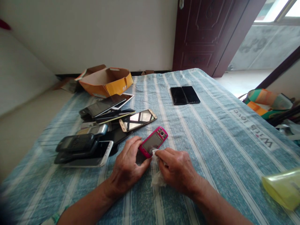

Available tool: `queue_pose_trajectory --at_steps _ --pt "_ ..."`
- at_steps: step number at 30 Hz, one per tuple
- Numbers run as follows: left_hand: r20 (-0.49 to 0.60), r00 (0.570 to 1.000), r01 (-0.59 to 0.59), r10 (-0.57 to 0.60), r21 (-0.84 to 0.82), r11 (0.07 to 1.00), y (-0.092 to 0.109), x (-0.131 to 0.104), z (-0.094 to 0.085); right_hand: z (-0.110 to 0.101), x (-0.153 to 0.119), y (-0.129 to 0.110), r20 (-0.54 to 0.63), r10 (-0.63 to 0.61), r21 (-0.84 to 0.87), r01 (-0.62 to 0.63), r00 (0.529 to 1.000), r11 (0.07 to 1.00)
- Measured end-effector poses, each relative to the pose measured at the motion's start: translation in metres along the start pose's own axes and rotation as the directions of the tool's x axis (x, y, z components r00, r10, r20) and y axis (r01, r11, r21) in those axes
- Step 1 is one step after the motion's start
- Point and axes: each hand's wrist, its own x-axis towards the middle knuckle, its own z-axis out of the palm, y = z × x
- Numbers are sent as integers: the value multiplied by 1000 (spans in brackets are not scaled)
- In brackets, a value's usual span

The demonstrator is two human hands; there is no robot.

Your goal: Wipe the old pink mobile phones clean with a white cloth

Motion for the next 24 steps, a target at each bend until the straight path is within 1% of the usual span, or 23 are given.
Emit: queue_pose_trajectory --at_steps 4,7,10,12,15,24 --pt "-14 1000 -25 25 37 999 -2 -2 3 9 1 -9 -38 -69 27 70 997 997" --pt "-24 999 -41 43 51 998 -3 -3 5 15 4 -13 -74 -136 -53 132 988 990" --pt "-23 999 -39 41 51 998 -4 -4 6 18 7 -15 -47 -186 -147 177 981 973" --pt "-25 999 -34 35 51 998 -4 -4 7 19 8 -15 -25 -187 -173 180 982 968" --pt "-35 999 -39 41 55 998 -4 -3 7 18 6 -16 -17 -176 -167 171 984 971" --pt "-37 998 -49 51 66 997 -3 -3 7 15 5 -20 36 -73 -66 76 997 995"
